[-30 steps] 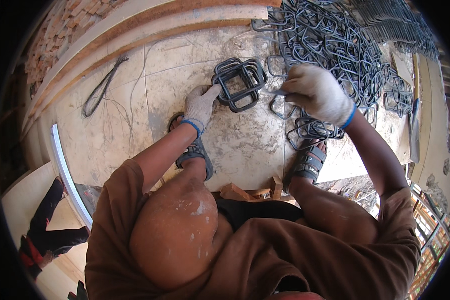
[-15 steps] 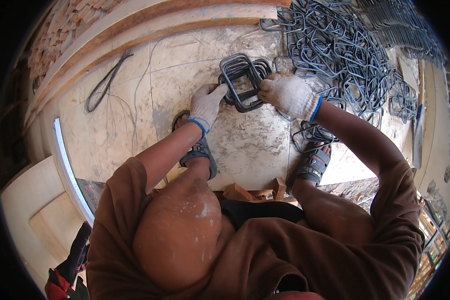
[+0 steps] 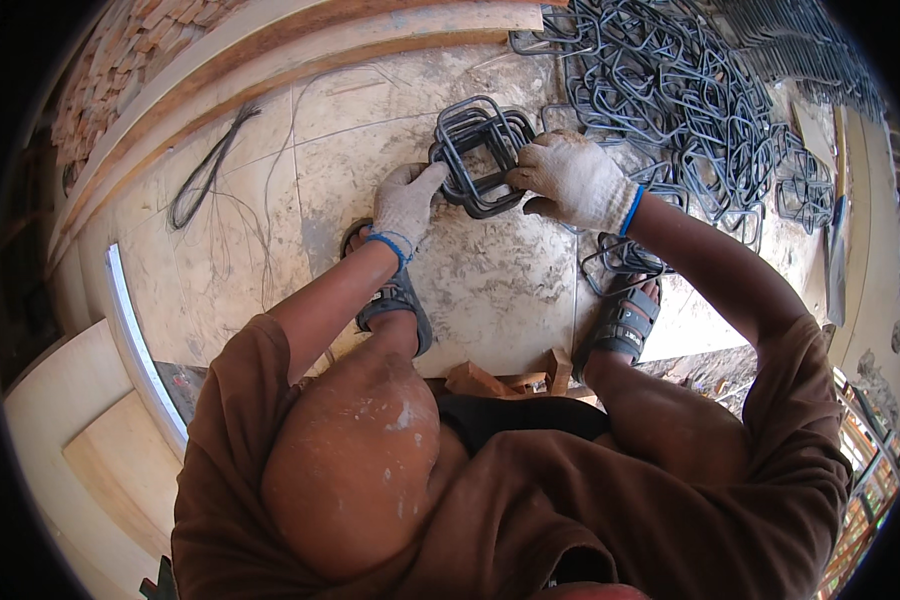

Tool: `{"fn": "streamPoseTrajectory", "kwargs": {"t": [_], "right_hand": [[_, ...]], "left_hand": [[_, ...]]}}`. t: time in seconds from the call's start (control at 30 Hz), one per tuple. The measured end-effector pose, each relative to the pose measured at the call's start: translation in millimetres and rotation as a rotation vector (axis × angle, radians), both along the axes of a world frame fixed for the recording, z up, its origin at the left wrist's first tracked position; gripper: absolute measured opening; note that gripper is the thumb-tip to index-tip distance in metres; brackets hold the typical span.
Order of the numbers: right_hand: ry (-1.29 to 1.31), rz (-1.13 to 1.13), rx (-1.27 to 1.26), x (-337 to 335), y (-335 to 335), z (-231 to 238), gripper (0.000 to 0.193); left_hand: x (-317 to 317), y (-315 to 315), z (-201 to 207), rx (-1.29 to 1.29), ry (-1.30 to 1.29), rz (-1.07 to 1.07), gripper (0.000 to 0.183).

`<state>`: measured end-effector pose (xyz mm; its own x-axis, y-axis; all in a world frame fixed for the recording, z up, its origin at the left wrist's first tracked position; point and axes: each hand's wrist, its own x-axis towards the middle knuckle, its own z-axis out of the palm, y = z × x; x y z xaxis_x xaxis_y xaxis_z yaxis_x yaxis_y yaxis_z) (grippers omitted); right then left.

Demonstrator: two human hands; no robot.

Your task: The person sits on a tiled floor and assembles rectangular metal frames by hand. They pick up individual metal loops, interlock them, and place the assembled frames on the floor. The person wears gloves and sandals while handling the metal pieces.

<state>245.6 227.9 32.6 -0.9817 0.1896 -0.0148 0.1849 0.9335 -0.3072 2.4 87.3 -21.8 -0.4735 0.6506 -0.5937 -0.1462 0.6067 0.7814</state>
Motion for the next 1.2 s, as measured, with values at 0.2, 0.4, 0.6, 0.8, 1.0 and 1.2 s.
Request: {"fn": "streamPoseTrajectory", "kwargs": {"t": [0.2,0.4,0.6,0.8,1.0,1.2], "right_hand": [[0.048,-0.061,-0.011,4,-5,1,0.041],[-0.033,-0.048,0.023,-3,-9,0,0.022],[0.031,-0.037,0.064,0,-12,-7,0.017],[0.112,-0.02,0.086,4,-12,-11,0.016],[0.039,-0.108,0.058,2,-12,-6,0.014],[-0.001,-0.015,0.077,-3,-15,-6,0.014]], "left_hand": [[-3,0,4,-0.042,-0.029,-0.043,0.037],[-13,-2,-7,-0.038,0.163,-0.142,0.042],[-12,5,29,-0.112,0.053,-0.208,0.039],[-17,0,14,-0.049,-0.045,-0.148,0.042],[-22,-2,24,-0.038,-0.021,-0.19,0.034],[-25,-8,28,-0.047,-0.034,-0.206,0.035]]}}
